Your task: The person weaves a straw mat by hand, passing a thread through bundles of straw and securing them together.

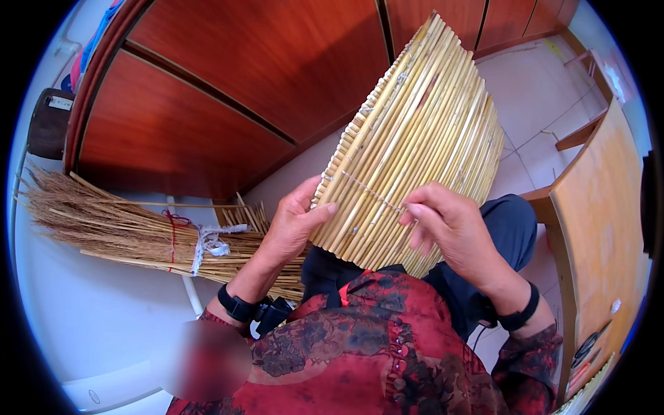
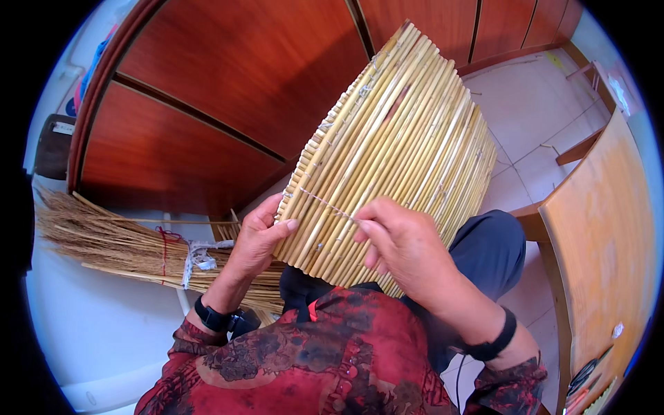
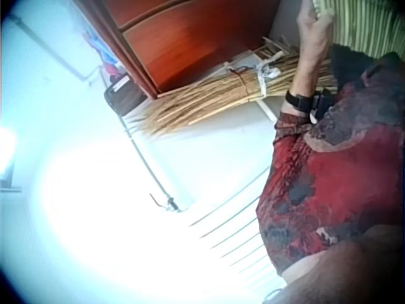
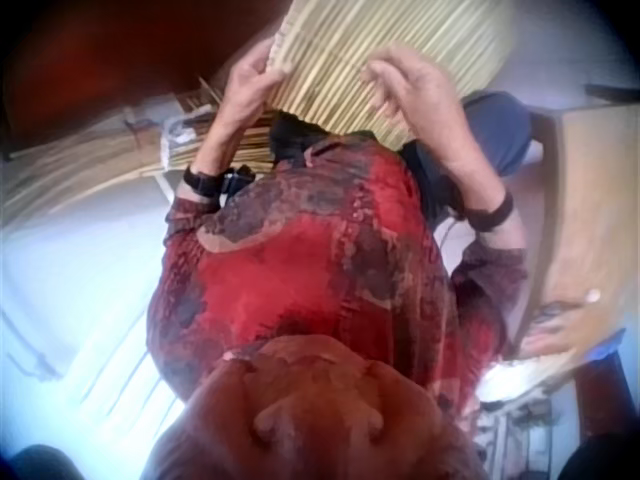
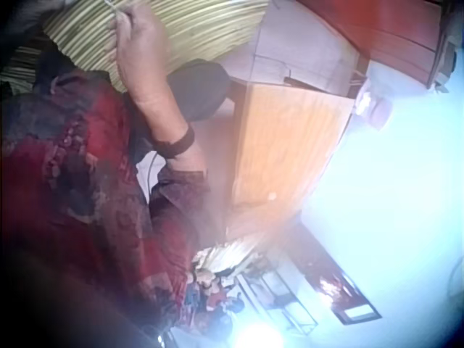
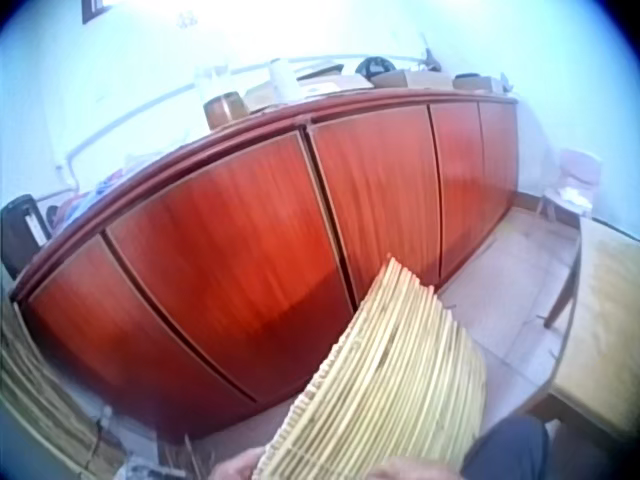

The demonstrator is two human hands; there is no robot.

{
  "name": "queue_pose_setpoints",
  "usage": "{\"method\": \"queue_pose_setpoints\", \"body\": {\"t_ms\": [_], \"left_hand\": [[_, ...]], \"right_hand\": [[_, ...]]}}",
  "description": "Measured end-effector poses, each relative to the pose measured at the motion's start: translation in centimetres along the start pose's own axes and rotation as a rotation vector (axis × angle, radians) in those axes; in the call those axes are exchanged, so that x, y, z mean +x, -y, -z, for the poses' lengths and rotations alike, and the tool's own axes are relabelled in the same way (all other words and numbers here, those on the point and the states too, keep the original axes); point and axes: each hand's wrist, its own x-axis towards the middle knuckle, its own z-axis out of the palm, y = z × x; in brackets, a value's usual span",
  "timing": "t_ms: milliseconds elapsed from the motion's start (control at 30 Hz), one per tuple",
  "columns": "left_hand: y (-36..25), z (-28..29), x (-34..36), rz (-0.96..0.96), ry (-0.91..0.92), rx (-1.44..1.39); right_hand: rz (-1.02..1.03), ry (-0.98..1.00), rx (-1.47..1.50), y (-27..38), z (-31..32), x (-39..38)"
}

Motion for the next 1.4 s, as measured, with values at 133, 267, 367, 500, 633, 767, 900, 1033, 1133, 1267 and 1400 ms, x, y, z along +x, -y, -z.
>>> {"method": "queue_pose_setpoints", "body": {"t_ms": [133,267,367,500,633,767,900,1033,1133,1267,1400], "left_hand": [[-0.3,-0.1,-0.1,0.013,0.000,-0.031],[0.3,-0.1,-0.1,0.001,-0.024,-0.039],[0.6,0.0,-0.1,-0.005,-0.023,-0.036],[0.4,-0.1,0.0,-0.015,-0.016,-0.053],[0.3,0.0,-0.2,0.000,-0.016,-0.033],[0.3,-0.2,-0.1,-0.014,-0.022,-0.059],[0.3,0.0,0.1,-0.032,-0.007,-0.001],[0.1,-0.1,0.0,-0.012,-0.003,-0.052],[-0.2,-0.2,0.0,-0.009,-0.010,-0.015],[0.3,0.0,0.2,-0.024,-0.005,-0.029],[0.4,0.1,0.2,-0.019,0.001,-0.047]], "right_hand": [[0.686,-0.197,-0.641,-1.6,-2.1,3.3],[0.836,-0.323,-0.820,-1.9,-3.1,4.9],[0.793,-0.253,-0.868,-2.0,-2.9,5.6],[0.754,-0.255,-0.899,-1.9,-2.8,5.7],[0.711,-0.245,-0.919,-0.9,-2.8,5.7],[0.706,-0.233,-0.967,-0.6,-2.5,6.3],[0.711,-0.192,-0.950,-0.1,-2.1,6.1],[0.719,-0.145,-1.018,0.4,-1.8,6.3],[0.708,-0.116,-1.031,0.8,-1.6,6.2],[0.677,-0.085,-1.053,1.1,-1.4,6.3],[0.672,-0.068,-1.052,1.4,-1.6,6.2]]}}
